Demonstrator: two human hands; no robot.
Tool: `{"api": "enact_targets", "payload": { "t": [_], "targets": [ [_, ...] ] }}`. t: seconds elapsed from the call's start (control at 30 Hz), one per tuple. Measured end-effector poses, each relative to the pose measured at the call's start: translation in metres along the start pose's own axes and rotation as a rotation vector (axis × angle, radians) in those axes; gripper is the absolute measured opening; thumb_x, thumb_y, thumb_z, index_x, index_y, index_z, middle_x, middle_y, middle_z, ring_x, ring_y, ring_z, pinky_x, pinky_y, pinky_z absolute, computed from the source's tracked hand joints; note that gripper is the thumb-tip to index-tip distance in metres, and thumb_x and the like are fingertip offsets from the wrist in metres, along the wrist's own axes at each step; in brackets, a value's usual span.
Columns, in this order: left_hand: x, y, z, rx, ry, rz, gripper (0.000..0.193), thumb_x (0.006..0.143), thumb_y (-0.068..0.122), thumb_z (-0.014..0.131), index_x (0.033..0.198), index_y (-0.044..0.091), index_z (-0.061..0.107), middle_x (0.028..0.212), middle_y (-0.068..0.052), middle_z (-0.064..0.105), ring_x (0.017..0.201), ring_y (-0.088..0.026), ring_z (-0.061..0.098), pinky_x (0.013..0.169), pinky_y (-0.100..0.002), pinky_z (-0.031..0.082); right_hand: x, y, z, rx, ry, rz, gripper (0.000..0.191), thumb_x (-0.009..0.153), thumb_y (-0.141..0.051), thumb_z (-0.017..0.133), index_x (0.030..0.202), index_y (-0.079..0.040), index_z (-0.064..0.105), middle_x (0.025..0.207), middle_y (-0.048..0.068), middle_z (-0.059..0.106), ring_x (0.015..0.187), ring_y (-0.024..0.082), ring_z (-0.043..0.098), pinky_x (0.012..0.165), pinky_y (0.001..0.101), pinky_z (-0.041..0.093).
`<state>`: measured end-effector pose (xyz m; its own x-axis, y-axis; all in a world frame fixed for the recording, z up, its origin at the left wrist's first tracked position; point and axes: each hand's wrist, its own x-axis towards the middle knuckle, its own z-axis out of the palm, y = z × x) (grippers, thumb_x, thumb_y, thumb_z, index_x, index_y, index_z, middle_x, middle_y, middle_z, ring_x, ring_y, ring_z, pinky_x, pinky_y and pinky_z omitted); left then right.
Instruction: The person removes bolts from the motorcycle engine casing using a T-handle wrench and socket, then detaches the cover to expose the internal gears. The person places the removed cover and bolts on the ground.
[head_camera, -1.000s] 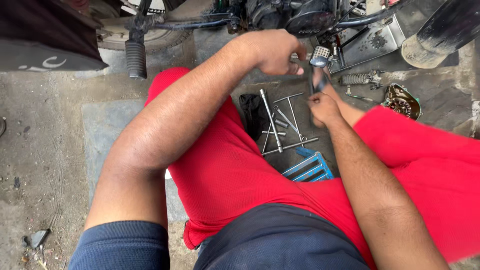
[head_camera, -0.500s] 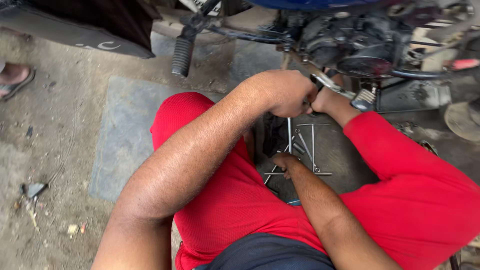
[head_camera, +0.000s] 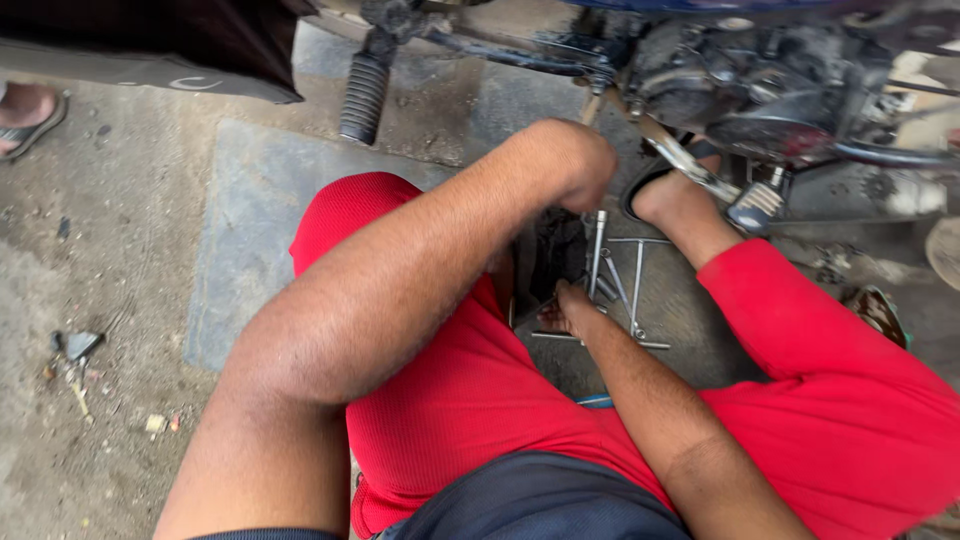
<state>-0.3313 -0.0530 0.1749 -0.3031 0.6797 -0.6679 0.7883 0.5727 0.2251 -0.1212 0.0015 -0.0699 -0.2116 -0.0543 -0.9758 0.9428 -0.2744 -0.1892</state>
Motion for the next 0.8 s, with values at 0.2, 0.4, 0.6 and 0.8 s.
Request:
{"api": "enact_targets", "payload": {
  "t": [0.2,0.4,0.6,0.8],
  "targets": [
    [0.023,0.037,-0.014,0.070,0.044,0.053,0.029,0.081,0.012,0.067,0.106,0.006,0.080,0.115,-0.019,0.073,0.108,-0.034,0.070,0.088,-0.048,0.056,-0.041,0.002,-0.030,-0.087,-0.228,0.028,0.034,0.099,-0.035,0.045,0.098,-0.012,0.070,0.068,0.001,0.059,0.058,0.016,0.059,0.052,0.0304,0.055],
    [0.021,0.090,-0.030,-0.005,0.168,0.174,0.030,0.085,0.017,0.065,0.110,0.004,0.076,0.112,-0.019,0.073,0.105,-0.034,0.071,0.086,-0.046,0.056,-0.078,0.009,-0.031,-0.231,-0.326,-0.048,0.018,0.098,-0.017,0.054,0.100,-0.004,0.066,0.074,0.007,0.066,0.050,0.016,0.054,0.041,0.0291,0.040],
    [0.079,0.056,0.015,0.028,0.156,0.173,0.028,0.090,0.021,0.062,0.100,0.002,0.080,0.108,-0.021,0.076,0.100,-0.036,0.074,0.087,-0.047,0.057,-0.088,-0.007,-0.072,-0.250,-0.190,-0.375,0.028,0.098,-0.020,0.050,0.113,-0.003,0.067,0.065,0.005,0.062,0.040,0.017,0.049,0.033,0.0305,0.033],
    [0.137,0.001,0.080,-1.105,0.710,-0.372,0.032,0.091,0.012,0.066,0.122,0.003,0.069,0.120,-0.018,0.071,0.106,-0.034,0.069,0.084,-0.043,0.058,-0.088,0.013,-0.072,-0.005,-0.017,-0.850,0.032,0.104,-0.021,0.049,0.129,-0.006,0.063,0.056,-0.005,0.040,0.040,0.004,0.036,0.032,0.0242,0.031]
  ]
}}
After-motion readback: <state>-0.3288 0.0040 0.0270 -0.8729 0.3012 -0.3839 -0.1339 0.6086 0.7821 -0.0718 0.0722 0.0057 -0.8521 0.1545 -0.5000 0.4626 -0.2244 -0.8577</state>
